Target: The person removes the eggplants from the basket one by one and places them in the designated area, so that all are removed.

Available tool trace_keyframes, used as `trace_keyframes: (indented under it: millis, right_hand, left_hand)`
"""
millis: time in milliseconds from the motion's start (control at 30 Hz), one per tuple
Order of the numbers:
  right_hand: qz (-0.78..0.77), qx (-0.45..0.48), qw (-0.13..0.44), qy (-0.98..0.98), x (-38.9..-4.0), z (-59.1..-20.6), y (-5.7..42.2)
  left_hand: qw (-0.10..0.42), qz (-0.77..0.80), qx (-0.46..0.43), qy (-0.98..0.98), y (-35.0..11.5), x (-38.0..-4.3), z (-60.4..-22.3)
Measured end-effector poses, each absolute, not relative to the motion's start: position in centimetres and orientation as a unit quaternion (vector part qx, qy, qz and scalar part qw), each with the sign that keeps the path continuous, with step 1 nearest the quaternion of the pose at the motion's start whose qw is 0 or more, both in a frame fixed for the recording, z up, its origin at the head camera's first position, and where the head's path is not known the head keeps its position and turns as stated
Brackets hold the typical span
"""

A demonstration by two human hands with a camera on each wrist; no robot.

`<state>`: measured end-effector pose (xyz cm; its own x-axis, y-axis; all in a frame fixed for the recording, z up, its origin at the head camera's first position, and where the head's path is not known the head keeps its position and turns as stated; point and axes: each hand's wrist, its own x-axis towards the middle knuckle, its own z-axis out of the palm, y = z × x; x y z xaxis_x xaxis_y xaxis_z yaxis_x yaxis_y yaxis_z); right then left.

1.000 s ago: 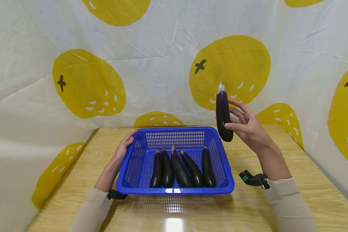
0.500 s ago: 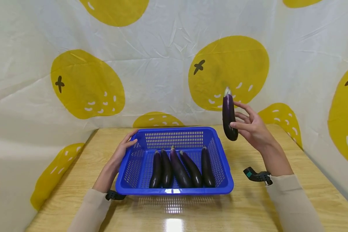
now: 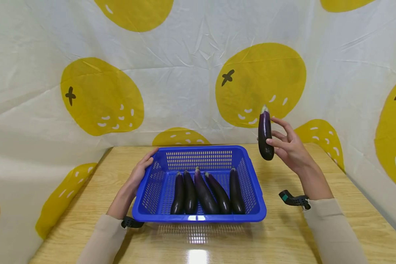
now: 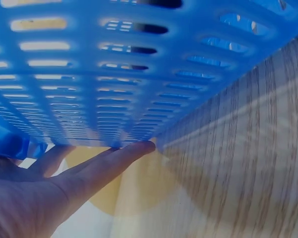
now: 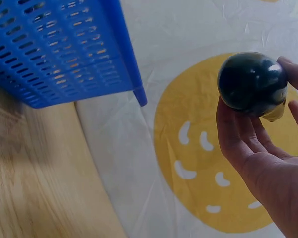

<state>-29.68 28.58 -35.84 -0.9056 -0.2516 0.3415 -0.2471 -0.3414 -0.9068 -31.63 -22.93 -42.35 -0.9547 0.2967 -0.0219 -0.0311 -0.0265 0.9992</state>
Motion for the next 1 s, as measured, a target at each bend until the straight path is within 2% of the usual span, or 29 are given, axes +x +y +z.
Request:
trace_keyframes:
  millis: [267,633,1000]
  right_hand:
    - [-0.773,-0.203,0.003,0.602,-30.4,-37.0,29.3]
    - [-0.762,-0.212,0.052,0.609,-31.7,-39.3,30.5]
    - [-0.692,-0.119,0.062,0.709,-32.6,-41.4,30.3]
  left_hand:
    - [0.104,0.700,0.087,0.701,-22.9,-31.9,-42.4]
    - [0.101,0.697,0.097,0.703,-22.9,-31.8,-42.5]
    - [0.103,0.693,0.100,0.707,-23.2,-31.7,-42.5]
